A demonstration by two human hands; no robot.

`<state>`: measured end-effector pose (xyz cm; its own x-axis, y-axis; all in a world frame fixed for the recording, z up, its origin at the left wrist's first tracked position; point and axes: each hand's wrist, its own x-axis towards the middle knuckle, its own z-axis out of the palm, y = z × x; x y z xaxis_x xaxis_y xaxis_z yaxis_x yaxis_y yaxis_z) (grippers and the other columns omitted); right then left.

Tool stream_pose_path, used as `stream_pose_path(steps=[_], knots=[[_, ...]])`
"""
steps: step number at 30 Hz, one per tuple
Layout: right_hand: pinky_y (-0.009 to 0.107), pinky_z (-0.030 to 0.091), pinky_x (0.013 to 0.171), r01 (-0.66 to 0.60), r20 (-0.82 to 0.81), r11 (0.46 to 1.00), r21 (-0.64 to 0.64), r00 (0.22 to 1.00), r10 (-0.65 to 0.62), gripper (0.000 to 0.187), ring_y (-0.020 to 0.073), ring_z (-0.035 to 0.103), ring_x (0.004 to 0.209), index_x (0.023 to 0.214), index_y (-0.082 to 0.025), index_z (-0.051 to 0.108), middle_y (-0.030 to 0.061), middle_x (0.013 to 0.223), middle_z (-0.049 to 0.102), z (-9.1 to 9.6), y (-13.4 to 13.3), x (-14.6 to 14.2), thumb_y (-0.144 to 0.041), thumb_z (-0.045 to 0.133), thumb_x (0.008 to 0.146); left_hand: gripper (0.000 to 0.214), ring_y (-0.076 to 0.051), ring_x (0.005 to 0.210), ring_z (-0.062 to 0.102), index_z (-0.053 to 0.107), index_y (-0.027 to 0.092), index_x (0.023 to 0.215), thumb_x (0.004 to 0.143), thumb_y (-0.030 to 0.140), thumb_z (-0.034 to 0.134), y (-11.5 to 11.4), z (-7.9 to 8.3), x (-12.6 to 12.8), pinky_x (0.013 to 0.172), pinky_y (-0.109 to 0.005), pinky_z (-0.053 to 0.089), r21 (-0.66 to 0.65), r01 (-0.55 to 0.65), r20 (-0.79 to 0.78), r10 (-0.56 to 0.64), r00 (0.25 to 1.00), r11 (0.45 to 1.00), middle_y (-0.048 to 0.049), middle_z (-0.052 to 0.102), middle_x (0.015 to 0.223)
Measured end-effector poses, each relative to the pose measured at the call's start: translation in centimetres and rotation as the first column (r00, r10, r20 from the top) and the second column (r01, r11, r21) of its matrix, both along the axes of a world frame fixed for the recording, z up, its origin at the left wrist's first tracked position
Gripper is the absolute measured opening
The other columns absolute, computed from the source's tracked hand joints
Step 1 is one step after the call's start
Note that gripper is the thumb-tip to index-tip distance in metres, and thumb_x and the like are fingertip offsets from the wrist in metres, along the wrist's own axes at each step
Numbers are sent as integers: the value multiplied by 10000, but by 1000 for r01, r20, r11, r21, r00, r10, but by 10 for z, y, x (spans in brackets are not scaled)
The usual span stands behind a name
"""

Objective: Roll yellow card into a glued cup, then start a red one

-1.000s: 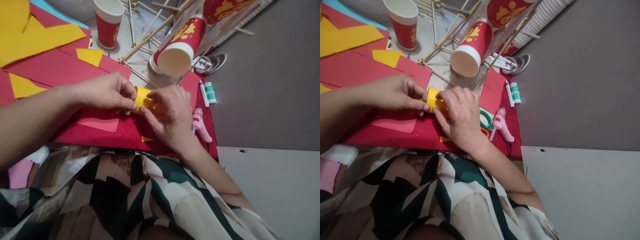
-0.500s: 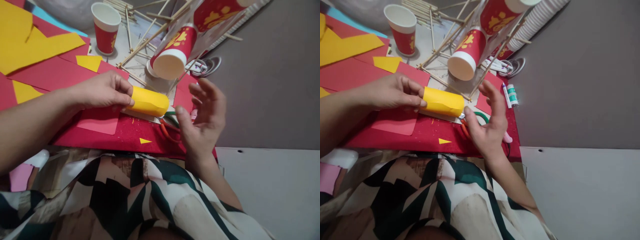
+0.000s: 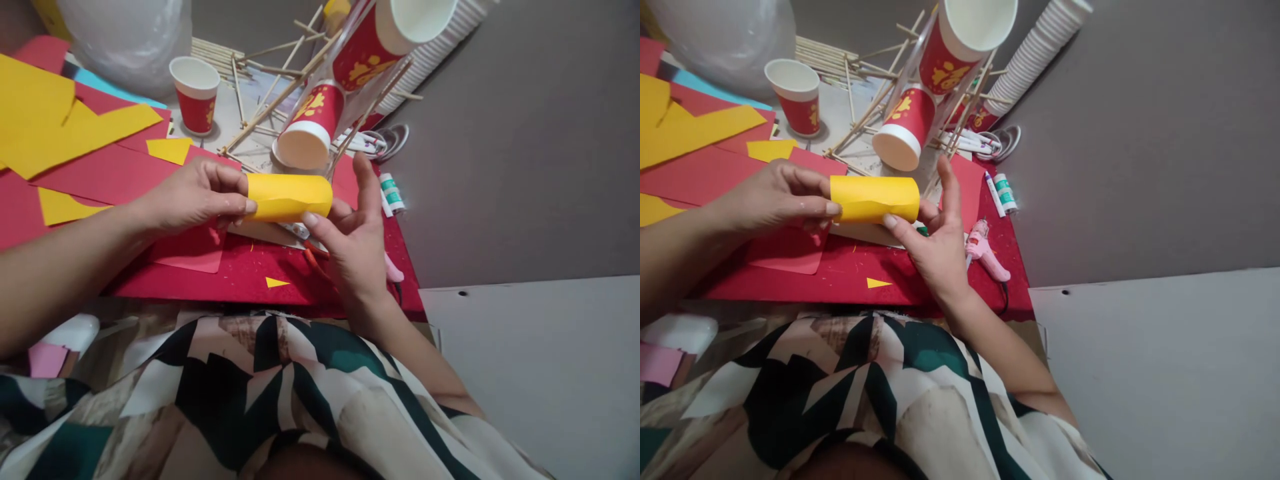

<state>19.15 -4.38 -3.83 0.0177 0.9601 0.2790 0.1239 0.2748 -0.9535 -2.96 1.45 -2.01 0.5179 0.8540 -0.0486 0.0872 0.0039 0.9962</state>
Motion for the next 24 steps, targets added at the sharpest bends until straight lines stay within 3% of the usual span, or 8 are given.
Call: stream_pose_path(steps=[3,6,11,17,24], knots=[[440,607,911,5,-75,1000,7,997,-4,839,206,728,992,1419,-444,383,-44,1064,757,1,3,-8,-462,823,705,163,-65,399,525,641,132,555,708,118,695,-5,6,2,430,-153,395,19,-58,-28,59,998,998,24,554,447],[438,610,905,48,-100,998,34,994,-44,817,221,714,1056,1377,-466,431,-50,1222,706,1,6,-12,-485,839,670,177,-53,399,508,645,130,547,716,114,693,-8,8,3,436,-147,383,46,-69,-12,69,998,997,32,554,452],[411,595,960,84,-131,991,102,989,-70,851,277,626,1238,1379,-414,467,-38,1544,441,0,9,-13,-443,870,630,215,-51,396,504,622,129,513,717,103,684,-13,9,4,443,-154,394,75,-52,-1,53,999,996,35,555,455],[449,554,1027,87,-63,989,123,995,-80,807,295,517,1363,1371,-449,467,-85,1598,351,-4,13,-9,-457,846,659,203,-47,385,494,614,136,519,710,110,676,-15,8,5,434,-150,393,83,-31,28,29,999,996,42,561,449],[425,530,1055,63,-22,985,161,998,-60,748,276,483,1394,1366,-456,463,-99,1615,316,-9,15,-6,-504,803,702,198,-52,401,512,611,130,536,719,134,686,-11,5,4,454,-153,412,69,35,-4,-35,999,997,38,556,452]])
